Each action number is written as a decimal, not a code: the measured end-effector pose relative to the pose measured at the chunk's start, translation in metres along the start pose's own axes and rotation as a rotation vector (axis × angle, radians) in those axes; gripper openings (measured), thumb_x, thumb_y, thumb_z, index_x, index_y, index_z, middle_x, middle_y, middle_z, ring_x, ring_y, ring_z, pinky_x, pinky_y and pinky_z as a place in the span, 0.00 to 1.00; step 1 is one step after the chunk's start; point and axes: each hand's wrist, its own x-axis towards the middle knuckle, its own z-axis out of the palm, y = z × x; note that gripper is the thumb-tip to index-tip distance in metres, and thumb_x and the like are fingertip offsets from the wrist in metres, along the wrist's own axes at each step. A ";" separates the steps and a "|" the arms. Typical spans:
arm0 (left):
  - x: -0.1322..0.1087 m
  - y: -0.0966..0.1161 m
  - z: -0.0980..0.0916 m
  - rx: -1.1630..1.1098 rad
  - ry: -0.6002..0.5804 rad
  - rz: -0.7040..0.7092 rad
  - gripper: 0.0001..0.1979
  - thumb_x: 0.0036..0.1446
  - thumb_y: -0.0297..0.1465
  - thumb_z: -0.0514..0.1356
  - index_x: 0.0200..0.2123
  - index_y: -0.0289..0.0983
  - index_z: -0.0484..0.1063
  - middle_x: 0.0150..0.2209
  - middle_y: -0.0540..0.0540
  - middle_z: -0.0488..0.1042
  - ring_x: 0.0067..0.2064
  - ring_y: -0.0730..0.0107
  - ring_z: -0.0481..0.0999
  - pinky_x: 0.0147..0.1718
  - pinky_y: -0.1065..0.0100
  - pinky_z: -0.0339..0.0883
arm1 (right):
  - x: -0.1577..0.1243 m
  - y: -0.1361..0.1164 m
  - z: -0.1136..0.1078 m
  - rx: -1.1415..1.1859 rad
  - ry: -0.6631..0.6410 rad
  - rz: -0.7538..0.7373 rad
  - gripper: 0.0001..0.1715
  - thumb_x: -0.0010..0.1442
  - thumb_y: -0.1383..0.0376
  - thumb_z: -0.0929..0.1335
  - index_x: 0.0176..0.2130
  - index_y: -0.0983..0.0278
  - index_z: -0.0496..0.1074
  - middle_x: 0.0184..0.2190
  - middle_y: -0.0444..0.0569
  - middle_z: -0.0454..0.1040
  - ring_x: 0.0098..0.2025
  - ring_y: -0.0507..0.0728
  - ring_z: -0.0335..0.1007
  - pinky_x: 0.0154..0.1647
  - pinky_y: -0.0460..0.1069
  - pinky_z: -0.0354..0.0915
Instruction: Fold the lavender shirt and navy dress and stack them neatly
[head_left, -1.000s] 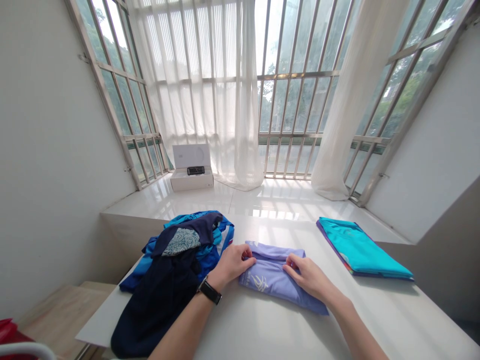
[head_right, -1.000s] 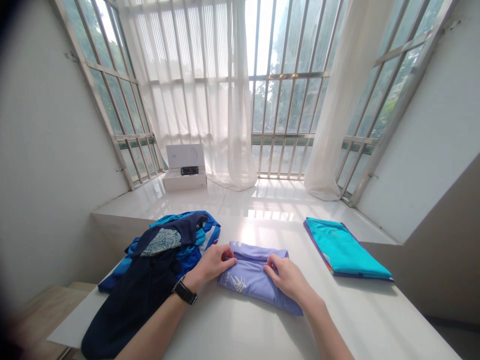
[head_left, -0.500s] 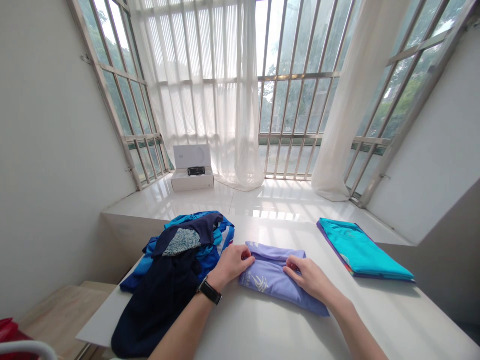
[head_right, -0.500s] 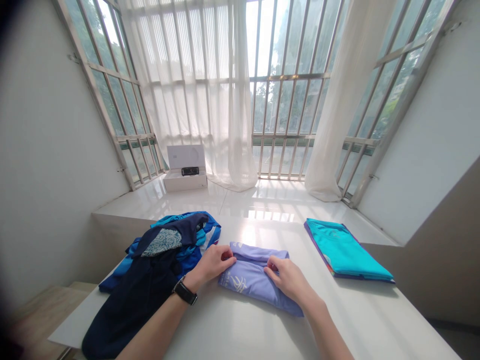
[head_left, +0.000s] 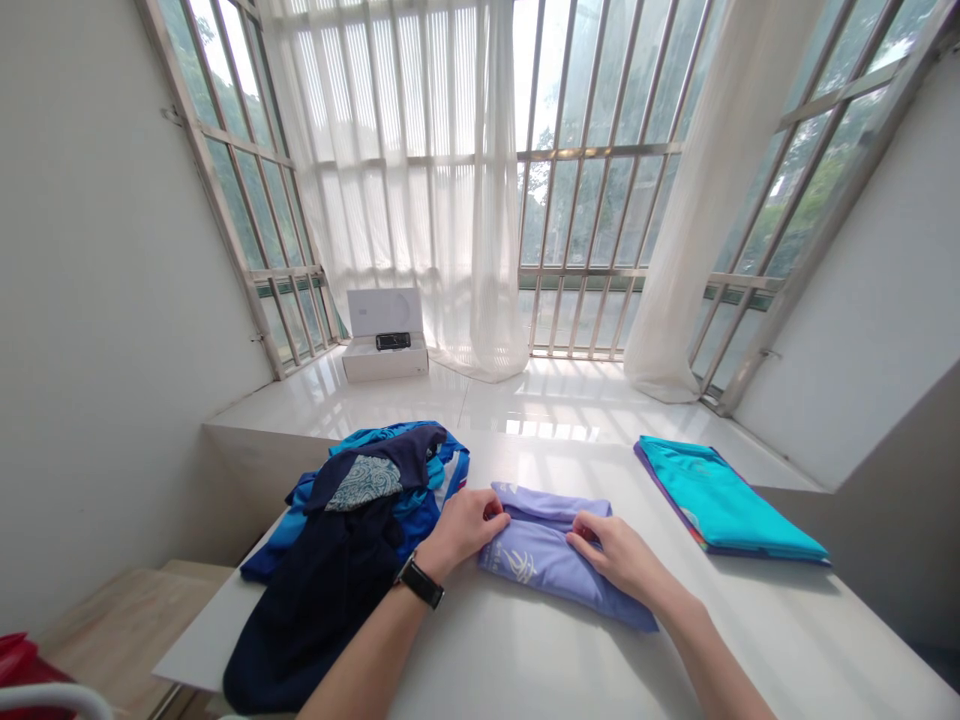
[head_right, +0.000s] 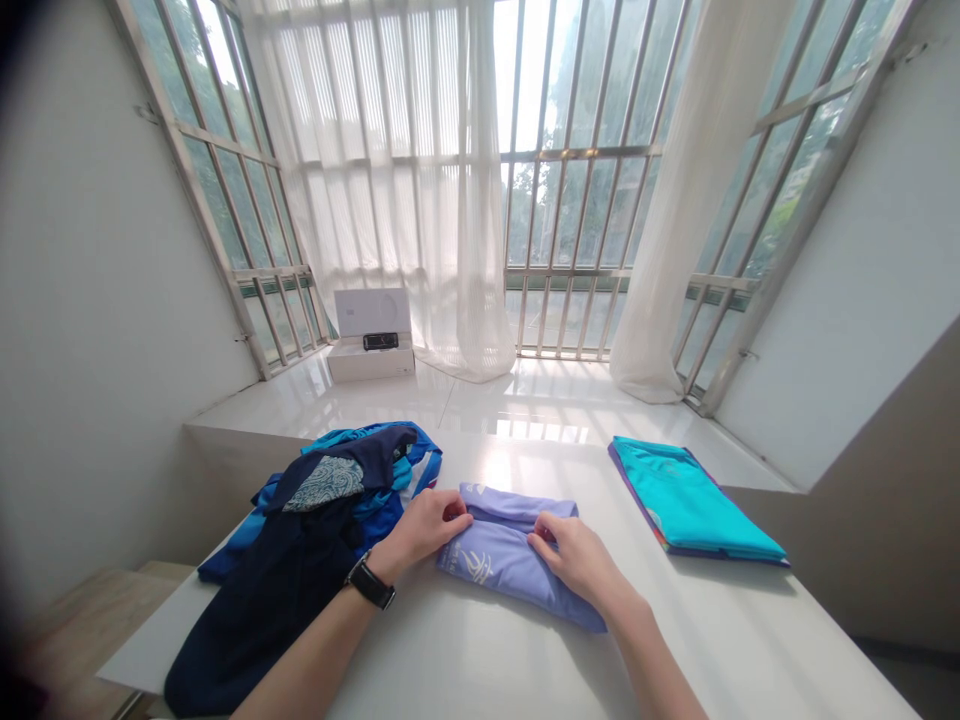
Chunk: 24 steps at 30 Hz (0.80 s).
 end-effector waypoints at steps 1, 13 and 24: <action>0.000 0.000 0.000 0.002 -0.001 -0.001 0.10 0.59 0.37 0.62 0.32 0.37 0.80 0.31 0.45 0.81 0.33 0.63 0.78 0.34 0.68 0.64 | 0.000 0.000 0.000 0.001 0.002 -0.001 0.16 0.65 0.53 0.61 0.33 0.58 0.70 0.30 0.48 0.79 0.34 0.61 0.76 0.36 0.52 0.65; 0.000 0.001 0.000 0.017 0.000 -0.004 0.11 0.59 0.38 0.62 0.32 0.38 0.80 0.32 0.45 0.82 0.34 0.62 0.78 0.35 0.67 0.65 | -0.001 -0.001 -0.001 0.008 0.005 0.003 0.16 0.64 0.53 0.62 0.32 0.59 0.70 0.30 0.48 0.79 0.33 0.60 0.76 0.35 0.52 0.64; 0.000 -0.002 0.000 -0.003 -0.003 -0.007 0.11 0.59 0.38 0.63 0.30 0.37 0.79 0.29 0.46 0.80 0.32 0.63 0.77 0.36 0.67 0.65 | -0.002 -0.002 -0.004 -0.105 -0.011 0.052 0.22 0.65 0.47 0.63 0.30 0.59 0.72 0.31 0.50 0.80 0.35 0.63 0.76 0.35 0.53 0.62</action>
